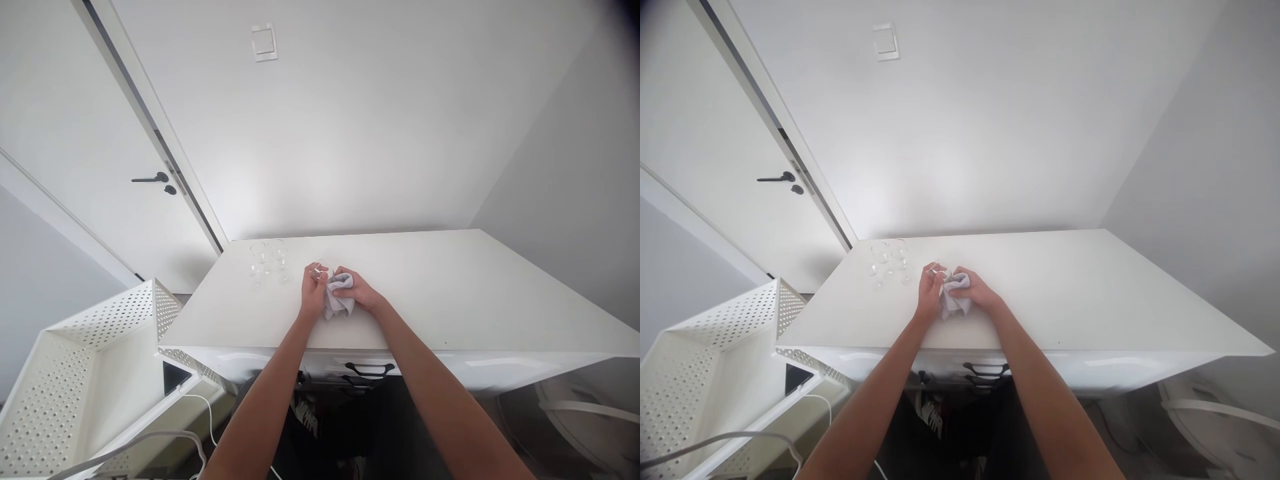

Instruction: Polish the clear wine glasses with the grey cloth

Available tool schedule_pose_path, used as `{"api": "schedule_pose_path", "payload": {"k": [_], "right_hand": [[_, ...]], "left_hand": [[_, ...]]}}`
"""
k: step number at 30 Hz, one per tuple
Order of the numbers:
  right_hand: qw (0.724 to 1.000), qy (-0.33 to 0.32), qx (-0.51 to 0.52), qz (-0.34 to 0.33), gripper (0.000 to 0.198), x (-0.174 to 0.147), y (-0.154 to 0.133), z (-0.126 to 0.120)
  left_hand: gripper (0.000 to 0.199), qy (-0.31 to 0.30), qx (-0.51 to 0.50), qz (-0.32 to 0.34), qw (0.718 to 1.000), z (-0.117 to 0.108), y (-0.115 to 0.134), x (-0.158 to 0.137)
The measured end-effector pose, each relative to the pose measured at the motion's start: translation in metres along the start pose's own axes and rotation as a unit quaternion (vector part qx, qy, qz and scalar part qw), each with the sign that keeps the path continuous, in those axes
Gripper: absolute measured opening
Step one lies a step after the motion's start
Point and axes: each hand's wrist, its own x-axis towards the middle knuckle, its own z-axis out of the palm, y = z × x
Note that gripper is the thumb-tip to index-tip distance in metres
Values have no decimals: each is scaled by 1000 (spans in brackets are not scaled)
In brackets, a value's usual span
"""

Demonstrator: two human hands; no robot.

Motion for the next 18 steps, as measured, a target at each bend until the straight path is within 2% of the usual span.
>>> {"api": "schedule_pose_path", "payload": {"k": [5,8,10,14,15,16,18], "right_hand": [[991,129,-3,-40,40,7,9,-4],[979,196,31,-51,40,9,13,-6],[982,176,48,-39,39,8,11,-6],[998,22,50,15,38,2,6,0],[999,2,50,19,38,2,5,0],[999,1,49,15,38,2,5,0],[998,51,47,-5,35,3,7,-2]], "left_hand": [[48,16,-23,-23,999,1,0,-1],[48,40,-31,-33,998,0,1,-2],[48,47,-32,-34,998,-1,2,-2],[48,23,-34,-22,999,-1,5,-2],[48,19,-36,-20,999,-1,5,-1],[47,16,-37,-19,999,-1,5,-1],[46,12,-37,-20,999,-1,4,0]]}}
